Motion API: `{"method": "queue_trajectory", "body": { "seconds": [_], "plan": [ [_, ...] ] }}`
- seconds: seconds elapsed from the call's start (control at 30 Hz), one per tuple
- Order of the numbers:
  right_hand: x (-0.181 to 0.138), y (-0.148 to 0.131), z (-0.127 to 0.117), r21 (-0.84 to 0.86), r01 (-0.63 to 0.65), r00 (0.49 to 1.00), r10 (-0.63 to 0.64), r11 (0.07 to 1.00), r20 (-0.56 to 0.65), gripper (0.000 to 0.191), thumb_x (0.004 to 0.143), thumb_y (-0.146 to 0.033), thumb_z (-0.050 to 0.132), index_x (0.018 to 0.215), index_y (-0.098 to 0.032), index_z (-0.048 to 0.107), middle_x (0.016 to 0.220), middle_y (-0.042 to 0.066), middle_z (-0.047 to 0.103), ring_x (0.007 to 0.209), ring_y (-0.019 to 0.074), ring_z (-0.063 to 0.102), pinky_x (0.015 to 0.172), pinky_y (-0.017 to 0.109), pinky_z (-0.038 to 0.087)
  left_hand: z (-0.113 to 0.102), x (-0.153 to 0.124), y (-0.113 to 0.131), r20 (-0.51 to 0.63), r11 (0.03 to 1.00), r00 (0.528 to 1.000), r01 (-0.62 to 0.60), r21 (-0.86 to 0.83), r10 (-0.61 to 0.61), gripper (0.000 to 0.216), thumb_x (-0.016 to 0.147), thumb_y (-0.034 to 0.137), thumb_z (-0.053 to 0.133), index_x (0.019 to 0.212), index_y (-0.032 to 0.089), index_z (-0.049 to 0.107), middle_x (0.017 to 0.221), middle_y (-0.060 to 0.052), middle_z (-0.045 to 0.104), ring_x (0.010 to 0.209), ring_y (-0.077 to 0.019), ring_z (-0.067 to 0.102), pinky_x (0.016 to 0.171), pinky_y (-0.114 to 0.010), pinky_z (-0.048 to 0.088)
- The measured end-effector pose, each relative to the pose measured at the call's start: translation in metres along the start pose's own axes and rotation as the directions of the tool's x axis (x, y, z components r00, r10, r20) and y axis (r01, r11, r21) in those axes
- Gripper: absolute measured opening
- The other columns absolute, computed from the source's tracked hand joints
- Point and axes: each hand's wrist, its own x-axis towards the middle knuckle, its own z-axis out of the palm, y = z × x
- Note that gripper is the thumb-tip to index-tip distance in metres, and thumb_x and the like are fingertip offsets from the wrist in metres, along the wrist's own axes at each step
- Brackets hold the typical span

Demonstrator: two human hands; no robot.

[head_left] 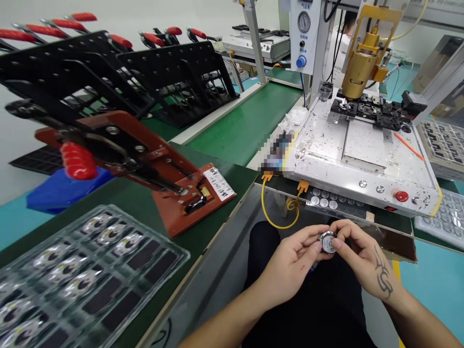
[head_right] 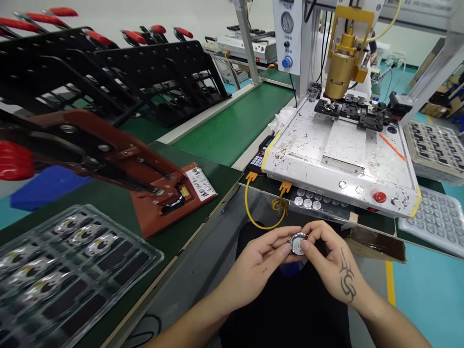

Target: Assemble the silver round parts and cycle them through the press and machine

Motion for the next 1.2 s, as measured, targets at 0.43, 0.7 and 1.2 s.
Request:
{"method": "queue_trajectory", "body": {
  "seconds": [0.43, 0.7, 1.2],
  "plan": [
    [0.001, 0.006, 0.0, -0.117, 0.05, 0.999, -0.049, 0.992, 0.011, 0.025, 0.106, -0.04, 0.065, 0.087, -0.025, 0.06, 0.113, 0.006, 0.068, 0.103, 0.0231, 0.064, 0.088, 0.034, 0.054, 0.001, -0.002, 0.002, 0.003, 0.983, 0.999, -0.04, 0.18, 0.04, 0.035, 0.104, 0.033, 0.068, 0.136, 0.019, 0.073, 0.132, -0.012, 0.078, 0.117, -0.0276, 0.077, 0.105, -0.04, 0.064],
    [0.002, 0.023, 0.0, -0.312, 0.181, 0.976, -0.21, 0.933, -0.061, 0.029, 0.105, -0.037, 0.068, 0.085, -0.026, 0.05, 0.099, 0.006, 0.063, 0.09, 0.0236, 0.062, 0.079, 0.037, 0.052, 0.003, 0.003, -0.011, -0.077, 0.949, 0.99, -0.088, 0.303, 0.117, 0.031, 0.1, 0.026, 0.071, 0.129, 0.018, 0.075, 0.119, -0.011, 0.083, 0.103, -0.0253, 0.081, 0.099, -0.036, 0.064],
    [0.021, 0.021, 0.018, 0.266, -0.074, 0.997, 0.076, 0.961, 0.004, 0.035, 0.096, -0.055, 0.078, 0.097, -0.021, 0.068, 0.081, 0.0, 0.065, 0.064, 0.0128, 0.055, 0.056, 0.025, 0.045, -0.007, 0.002, 0.007, -0.154, 0.951, 0.978, -0.094, 0.293, 0.144, 0.039, 0.094, 0.036, 0.081, 0.127, 0.018, 0.07, 0.113, -0.011, 0.079, 0.092, -0.0219, 0.078, 0.087, -0.033, 0.064]
  ]
}}
